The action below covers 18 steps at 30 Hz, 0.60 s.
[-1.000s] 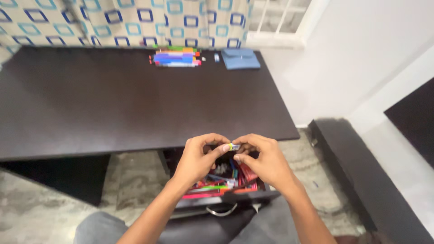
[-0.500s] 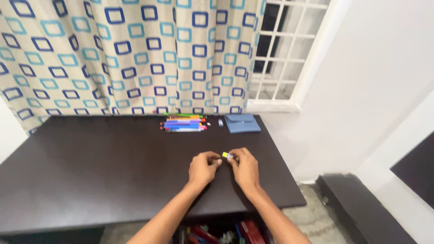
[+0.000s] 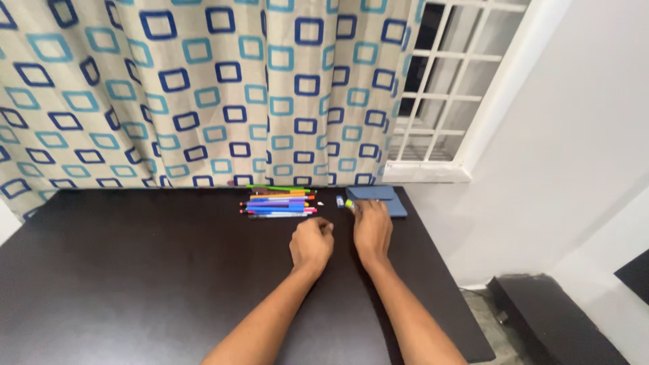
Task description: The person repeatedly opens a desk drawer, removes colored pens and small stationery items, and places them on the desk surface. The person continues to take items from the drawer and arrange them on the desk.
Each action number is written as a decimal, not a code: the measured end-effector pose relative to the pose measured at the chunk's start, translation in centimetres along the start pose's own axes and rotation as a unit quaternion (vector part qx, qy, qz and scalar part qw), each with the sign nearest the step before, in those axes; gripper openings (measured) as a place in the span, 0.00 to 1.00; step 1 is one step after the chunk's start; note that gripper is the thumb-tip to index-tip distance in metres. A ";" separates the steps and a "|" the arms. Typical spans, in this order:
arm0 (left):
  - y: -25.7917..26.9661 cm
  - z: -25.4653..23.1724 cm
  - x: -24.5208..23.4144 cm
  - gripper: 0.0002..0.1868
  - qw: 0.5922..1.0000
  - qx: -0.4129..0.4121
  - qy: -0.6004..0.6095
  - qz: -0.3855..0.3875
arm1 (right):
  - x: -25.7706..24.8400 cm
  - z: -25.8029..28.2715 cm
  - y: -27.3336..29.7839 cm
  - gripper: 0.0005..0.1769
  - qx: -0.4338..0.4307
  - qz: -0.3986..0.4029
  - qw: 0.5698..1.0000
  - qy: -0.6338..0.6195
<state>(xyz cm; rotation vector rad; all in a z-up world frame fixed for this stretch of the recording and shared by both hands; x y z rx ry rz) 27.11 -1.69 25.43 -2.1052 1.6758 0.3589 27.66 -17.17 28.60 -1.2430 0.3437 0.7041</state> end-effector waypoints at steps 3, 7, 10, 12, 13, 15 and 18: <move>-0.6 0.1 0.2 0.10 1.000 -0.010 0.001 0.002 | 1.5 -0.1 -1.1 0.07 -0.030 -0.002 1.000 -0.003; -0.8 0.0 0.3 0.10 1.000 -0.015 0.000 0.004 | 2.9 -0.2 -1.8 0.06 -0.034 0.021 0.999 0.000; -0.8 0.2 0.3 0.10 1.000 -0.016 0.004 0.000 | 3.4 -0.3 -1.8 0.06 -0.023 0.030 0.999 0.011; -0.9 0.3 0.3 0.10 1.000 -0.009 0.006 0.000 | 2.8 -0.1 -1.6 0.07 -0.051 -0.009 0.999 0.007; -1.0 0.3 0.3 0.10 1.000 -0.009 0.013 -0.001 | 2.6 -0.1 -1.5 0.07 -0.045 -0.014 0.999 0.000; -1.1 0.4 0.3 0.09 1.000 -0.010 0.027 -0.001 | 2.0 -0.1 -1.0 0.06 -0.034 -0.024 0.999 -0.015; -0.9 0.1 0.1 0.10 0.998 0.019 0.053 0.005 | 0.4 0.1 -0.2 0.07 -0.023 -0.038 0.998 -0.054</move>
Point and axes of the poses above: each hand's wrist, its own y-axis away from the middle knuckle, its own x-axis out of the palm, z = x × y, the point moved 6 cm from there along -y, towards the middle knuckle, and after that the axes turned 8 degrees about y, right-handed, at the moved point
